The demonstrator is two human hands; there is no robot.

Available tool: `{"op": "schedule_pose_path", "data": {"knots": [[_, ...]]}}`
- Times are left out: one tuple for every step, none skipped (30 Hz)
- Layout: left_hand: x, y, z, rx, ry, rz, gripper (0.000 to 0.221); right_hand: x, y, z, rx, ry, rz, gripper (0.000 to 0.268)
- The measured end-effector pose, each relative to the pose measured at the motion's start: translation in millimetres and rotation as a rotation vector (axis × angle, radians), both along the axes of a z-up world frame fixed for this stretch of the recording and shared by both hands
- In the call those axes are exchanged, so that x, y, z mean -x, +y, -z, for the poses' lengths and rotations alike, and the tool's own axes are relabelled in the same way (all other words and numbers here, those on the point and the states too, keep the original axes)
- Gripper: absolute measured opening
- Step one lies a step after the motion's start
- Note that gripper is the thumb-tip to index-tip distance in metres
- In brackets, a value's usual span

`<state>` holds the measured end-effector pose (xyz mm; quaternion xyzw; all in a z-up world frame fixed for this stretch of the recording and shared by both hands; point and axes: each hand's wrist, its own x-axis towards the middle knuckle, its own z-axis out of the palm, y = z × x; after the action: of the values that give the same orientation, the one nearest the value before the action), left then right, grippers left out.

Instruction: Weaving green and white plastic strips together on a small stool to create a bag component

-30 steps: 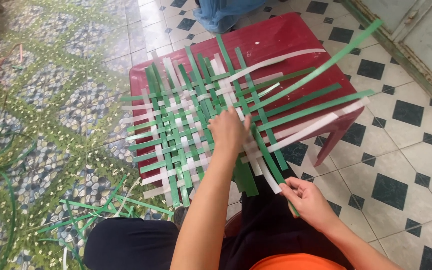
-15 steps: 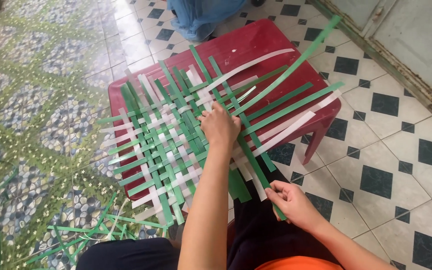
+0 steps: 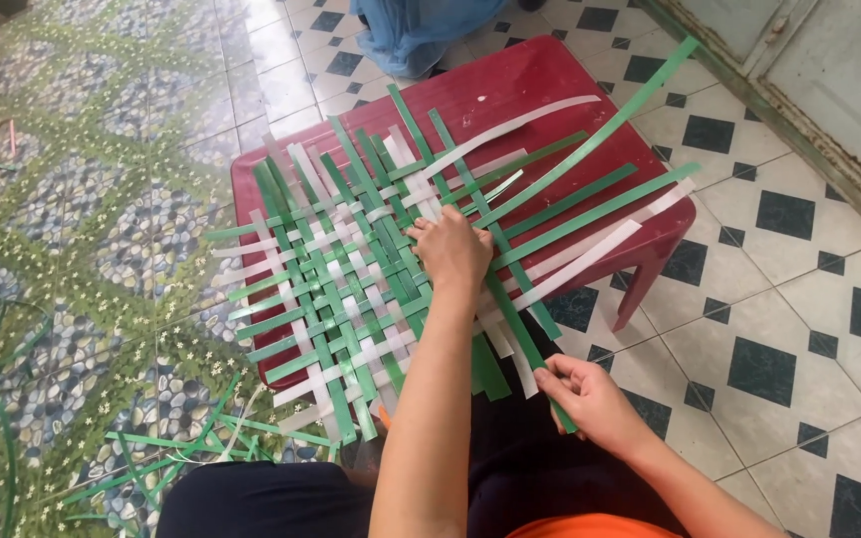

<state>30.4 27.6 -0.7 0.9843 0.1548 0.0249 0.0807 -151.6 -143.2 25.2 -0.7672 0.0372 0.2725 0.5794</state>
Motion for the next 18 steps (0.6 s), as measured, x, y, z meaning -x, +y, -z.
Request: {"op": "schedule_pose_path", "data": {"knots": [[-1,-1,1,0.001,-0.001,-0.002,0.041,0,0,0,0.001,-0.001,-0.002,0.033],[0,-1,2,0.006,-0.006,-0.006,0.042,1,1,0,-0.025,0.016,0.006,0.032],[0,-2,3,0.010,-0.011,-0.010,0.043,2,1,-1,-0.052,0.032,0.014,0.032],[0,-1,5,0.010,-0.011,-0.012,0.043,-1,-3,5,-0.052,0.032,0.013,0.032],[1,0,6,0.006,-0.024,0.004,0.041,-3,-6,10,-0.021,0.086,0.092,0.036],[2,2,8,0.002,-0.038,0.017,0.040,-5,-9,16,0.010,0.140,0.169,0.062],[8,3,8,0.002,-0.039,0.013,0.040,-10,-13,31,0.010,0.139,0.164,0.062],[13,2,10,-0.015,-0.158,0.033,0.037,-16,-18,46,-0.161,0.008,0.262,0.054],[17,1,11,-0.033,-0.278,0.052,0.034,-22,-23,61,-0.333,-0.123,0.358,0.047],[18,1,11,-0.034,-0.280,0.047,0.034,-25,-16,50,-0.334,-0.125,0.353,0.047],[20,0,11,-0.002,-0.246,0.051,0.036,-27,-9,39,-0.338,-0.203,0.368,0.038],[24,0,12,0.029,-0.207,0.050,0.038,-27,-2,27,-0.341,-0.275,0.378,0.043],[18,-2,12,0.029,-0.206,0.040,0.038,-27,2,27,-0.341,-0.272,0.368,0.043],[15,-1,15,0.052,-0.224,0.032,0.038,-25,9,29,-0.352,-0.286,0.356,0.043],[11,0,17,0.075,-0.242,0.023,0.039,-23,16,30,-0.362,-0.299,0.344,0.043],[9,1,14,0.079,-0.242,0.023,0.039,-23,15,45,-0.359,-0.300,0.344,0.043],[8,1,11,0.036,-0.229,0.059,0.042,-24,15,60,-0.397,-0.307,0.384,0.038],[5,2,8,-0.006,-0.219,0.097,0.045,-25,15,75,-0.435,-0.318,0.423,0.034]]}}
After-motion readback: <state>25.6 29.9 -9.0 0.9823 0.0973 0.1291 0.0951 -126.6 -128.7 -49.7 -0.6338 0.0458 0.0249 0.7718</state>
